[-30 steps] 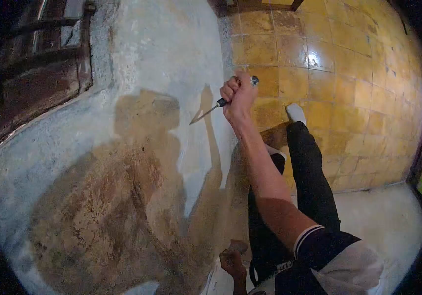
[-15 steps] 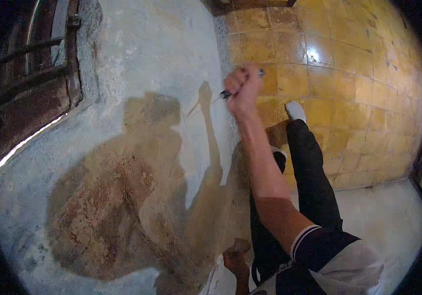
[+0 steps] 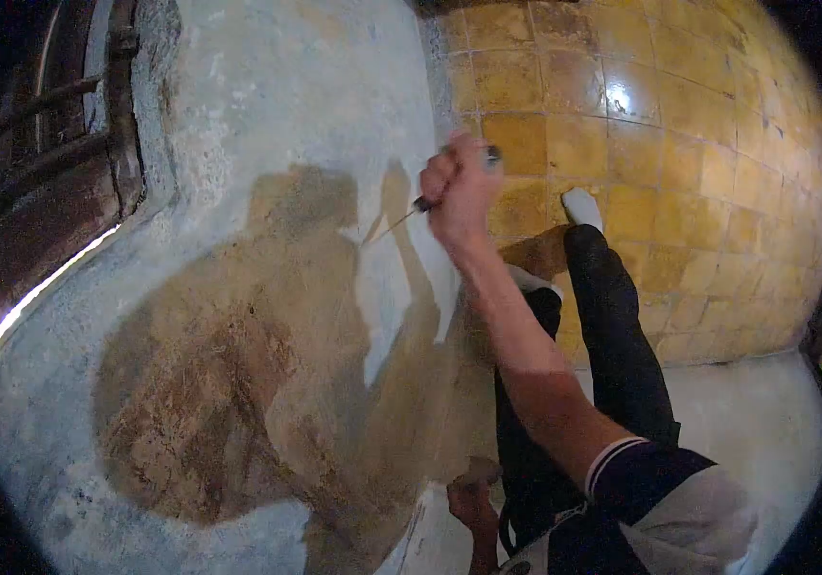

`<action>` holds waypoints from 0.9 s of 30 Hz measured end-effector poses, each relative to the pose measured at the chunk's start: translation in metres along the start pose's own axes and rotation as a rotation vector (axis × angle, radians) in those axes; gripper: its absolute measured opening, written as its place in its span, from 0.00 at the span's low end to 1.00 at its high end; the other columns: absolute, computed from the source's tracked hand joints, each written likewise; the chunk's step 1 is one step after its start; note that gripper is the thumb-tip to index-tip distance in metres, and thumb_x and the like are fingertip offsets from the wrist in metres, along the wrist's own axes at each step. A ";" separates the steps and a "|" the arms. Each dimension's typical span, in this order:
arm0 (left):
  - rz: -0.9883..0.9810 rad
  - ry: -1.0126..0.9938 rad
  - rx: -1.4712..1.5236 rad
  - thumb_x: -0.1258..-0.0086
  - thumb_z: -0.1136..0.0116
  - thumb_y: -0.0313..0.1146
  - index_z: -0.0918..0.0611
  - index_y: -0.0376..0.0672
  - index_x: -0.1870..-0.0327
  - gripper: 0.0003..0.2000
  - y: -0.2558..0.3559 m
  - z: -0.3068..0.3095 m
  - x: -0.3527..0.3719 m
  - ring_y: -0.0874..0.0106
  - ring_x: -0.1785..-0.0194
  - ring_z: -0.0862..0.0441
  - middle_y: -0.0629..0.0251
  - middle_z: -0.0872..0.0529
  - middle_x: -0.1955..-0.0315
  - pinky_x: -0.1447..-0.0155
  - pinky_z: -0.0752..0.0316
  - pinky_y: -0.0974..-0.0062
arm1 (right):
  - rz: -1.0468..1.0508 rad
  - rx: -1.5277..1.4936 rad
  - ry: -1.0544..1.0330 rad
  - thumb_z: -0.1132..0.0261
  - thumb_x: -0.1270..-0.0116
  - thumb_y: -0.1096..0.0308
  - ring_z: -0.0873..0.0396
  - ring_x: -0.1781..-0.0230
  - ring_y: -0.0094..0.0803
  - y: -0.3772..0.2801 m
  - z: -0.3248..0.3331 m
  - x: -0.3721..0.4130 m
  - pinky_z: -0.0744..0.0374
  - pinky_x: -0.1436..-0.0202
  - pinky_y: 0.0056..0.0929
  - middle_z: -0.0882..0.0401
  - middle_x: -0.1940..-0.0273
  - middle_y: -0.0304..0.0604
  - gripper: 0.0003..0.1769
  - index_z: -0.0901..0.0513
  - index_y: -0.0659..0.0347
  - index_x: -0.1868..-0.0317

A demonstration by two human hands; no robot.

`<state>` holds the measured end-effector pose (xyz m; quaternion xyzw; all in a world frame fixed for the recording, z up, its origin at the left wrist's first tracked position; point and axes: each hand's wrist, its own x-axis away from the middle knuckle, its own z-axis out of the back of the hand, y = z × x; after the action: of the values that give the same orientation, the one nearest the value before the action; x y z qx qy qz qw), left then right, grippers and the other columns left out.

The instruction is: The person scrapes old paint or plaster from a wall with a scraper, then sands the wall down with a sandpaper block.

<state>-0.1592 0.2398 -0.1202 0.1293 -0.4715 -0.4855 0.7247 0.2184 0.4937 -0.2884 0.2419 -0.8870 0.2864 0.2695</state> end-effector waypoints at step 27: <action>0.072 0.067 0.072 0.38 0.34 0.28 0.25 0.37 0.58 0.13 0.004 0.006 -0.008 0.72 0.56 0.24 0.62 0.21 0.61 0.48 0.26 0.68 | -0.084 -0.121 0.076 0.42 0.32 0.65 0.45 0.90 0.20 0.012 0.011 0.001 0.46 0.87 0.23 0.41 0.85 0.29 0.17 0.37 0.50 0.78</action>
<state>-0.1621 0.2498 -0.1191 0.1544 -0.4684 -0.4371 0.7521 0.2072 0.4952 -0.2999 0.2512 -0.8809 0.2297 0.3290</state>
